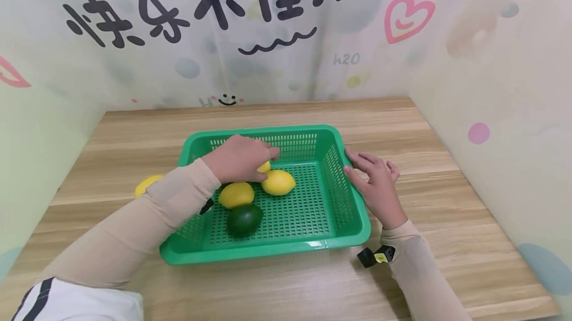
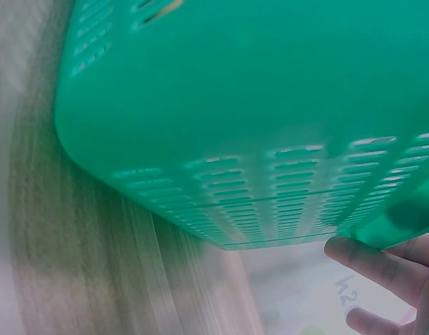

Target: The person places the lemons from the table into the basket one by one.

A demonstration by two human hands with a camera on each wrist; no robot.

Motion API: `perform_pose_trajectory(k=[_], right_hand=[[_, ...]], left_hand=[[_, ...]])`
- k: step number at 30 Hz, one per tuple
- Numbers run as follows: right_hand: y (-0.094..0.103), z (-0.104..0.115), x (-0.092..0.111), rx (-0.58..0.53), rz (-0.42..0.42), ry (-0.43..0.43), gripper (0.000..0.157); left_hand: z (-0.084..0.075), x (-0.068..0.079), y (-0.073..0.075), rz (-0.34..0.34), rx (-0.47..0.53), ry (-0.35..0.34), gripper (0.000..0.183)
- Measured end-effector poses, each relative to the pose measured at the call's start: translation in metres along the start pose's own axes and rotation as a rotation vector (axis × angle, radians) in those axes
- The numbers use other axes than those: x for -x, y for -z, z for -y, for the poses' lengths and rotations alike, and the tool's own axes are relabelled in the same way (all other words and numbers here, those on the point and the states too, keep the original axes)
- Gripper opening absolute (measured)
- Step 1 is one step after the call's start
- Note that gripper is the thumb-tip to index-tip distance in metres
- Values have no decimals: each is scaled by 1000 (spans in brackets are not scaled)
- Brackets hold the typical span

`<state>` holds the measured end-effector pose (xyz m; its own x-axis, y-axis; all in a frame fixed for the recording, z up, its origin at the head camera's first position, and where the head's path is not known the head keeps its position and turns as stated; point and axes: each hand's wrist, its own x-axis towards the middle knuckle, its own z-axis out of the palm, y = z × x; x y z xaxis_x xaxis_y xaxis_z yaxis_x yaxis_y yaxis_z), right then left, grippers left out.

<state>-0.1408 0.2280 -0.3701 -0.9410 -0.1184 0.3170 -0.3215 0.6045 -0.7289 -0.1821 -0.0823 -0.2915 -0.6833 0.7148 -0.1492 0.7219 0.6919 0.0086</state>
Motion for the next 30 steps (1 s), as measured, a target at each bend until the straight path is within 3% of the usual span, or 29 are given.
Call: perform_pose_trajectory(k=[21, 30], right_hand=[[0, 1, -1, -3, 4, 3, 44], [1, 1, 0, -8, 9, 3, 44]], left_hand=[[23, 43, 21, 10, 4, 143, 33], [35, 59, 24, -7, 27, 169, 32]])
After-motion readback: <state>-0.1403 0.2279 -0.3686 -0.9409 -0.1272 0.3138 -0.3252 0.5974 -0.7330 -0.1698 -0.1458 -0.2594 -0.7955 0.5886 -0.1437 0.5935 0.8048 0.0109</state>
